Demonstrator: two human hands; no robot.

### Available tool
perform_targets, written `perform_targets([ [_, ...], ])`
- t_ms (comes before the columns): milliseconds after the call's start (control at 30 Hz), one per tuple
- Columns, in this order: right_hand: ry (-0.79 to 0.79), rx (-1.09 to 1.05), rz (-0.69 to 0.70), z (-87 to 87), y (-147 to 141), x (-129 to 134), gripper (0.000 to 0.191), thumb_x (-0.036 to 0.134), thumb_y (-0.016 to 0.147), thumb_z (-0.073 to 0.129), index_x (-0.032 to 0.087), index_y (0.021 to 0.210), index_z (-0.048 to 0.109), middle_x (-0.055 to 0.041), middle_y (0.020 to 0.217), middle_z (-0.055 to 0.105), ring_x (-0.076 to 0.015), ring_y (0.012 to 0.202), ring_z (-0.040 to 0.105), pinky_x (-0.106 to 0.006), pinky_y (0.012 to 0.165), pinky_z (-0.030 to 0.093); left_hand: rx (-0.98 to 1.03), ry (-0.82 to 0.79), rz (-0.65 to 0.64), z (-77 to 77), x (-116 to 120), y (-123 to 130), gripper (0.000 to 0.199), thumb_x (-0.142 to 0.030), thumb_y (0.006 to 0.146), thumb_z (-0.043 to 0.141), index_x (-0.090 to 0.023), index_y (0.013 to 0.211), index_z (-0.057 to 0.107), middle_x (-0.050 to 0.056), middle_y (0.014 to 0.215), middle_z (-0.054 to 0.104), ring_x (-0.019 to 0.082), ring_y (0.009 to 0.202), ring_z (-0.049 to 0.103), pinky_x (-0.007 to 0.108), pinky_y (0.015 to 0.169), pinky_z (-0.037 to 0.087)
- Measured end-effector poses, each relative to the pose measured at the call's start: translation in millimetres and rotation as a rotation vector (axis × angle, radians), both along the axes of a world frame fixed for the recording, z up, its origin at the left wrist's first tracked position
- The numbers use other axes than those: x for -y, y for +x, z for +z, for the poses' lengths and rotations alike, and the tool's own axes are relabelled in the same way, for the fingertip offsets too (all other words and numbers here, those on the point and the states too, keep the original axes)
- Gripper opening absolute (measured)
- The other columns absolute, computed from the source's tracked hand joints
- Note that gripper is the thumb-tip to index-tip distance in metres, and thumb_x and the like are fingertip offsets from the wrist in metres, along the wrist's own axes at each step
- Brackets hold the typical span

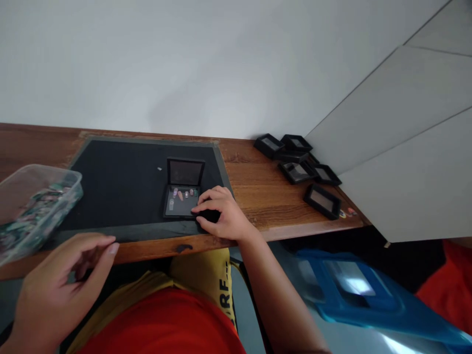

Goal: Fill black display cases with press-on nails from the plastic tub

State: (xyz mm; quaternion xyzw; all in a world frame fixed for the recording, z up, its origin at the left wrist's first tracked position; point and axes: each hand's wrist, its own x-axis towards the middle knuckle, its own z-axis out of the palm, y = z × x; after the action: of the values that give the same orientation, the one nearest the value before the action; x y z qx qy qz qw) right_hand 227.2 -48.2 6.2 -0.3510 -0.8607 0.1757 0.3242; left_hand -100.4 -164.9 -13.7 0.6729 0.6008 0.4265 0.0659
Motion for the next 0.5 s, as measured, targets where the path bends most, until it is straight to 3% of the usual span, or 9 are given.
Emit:
perform_targets([
  [167, 0.018, 0.008, 0.002, 1.8, 0.4, 3.9, 0.015, 0.017, 0.083, 0.073, 0.026, 0.091, 0.083, -0.0014, 0.101, 0.081, -0.0216, 0.094, 0.066, -0.044, 0.094, 0.044, 0.065, -0.143, -0.051, -8.2, -2.6, -0.6, 0.019, -0.046, 0.094, 0.068, -0.028, 0.098, 0.071, -0.001, 0.090, 0.077, 0.016, 0.073, 0.072, 0.023, 0.059, 0.055],
  [400, 0.028, -0.001, -0.034, -2.4, 0.4, 5.1, 0.021, 0.015, 0.097, 0.064, 0.026, 0.098, 0.082, -0.0002, 0.101, 0.085, -0.0197, 0.089, 0.068, -0.042, 0.089, 0.048, 0.181, -0.099, -0.065, -15.5, -16.8, 3.2, 0.014, -0.041, 0.095, 0.067, -0.028, 0.096, 0.071, -0.001, 0.090, 0.076, 0.014, 0.075, 0.071, 0.021, 0.067, 0.055],
  [500, 0.033, 0.020, -0.039, -0.9, -1.9, 4.4, 0.020, 0.016, 0.098, 0.065, 0.025, 0.099, 0.082, -0.0018, 0.101, 0.084, -0.0196, 0.091, 0.069, -0.041, 0.089, 0.049, 0.209, -0.135, -0.088, -16.9, -19.5, 4.0, 0.017, -0.044, 0.095, 0.068, -0.028, 0.096, 0.072, -0.002, 0.088, 0.075, 0.013, 0.071, 0.068, 0.020, 0.062, 0.052],
])
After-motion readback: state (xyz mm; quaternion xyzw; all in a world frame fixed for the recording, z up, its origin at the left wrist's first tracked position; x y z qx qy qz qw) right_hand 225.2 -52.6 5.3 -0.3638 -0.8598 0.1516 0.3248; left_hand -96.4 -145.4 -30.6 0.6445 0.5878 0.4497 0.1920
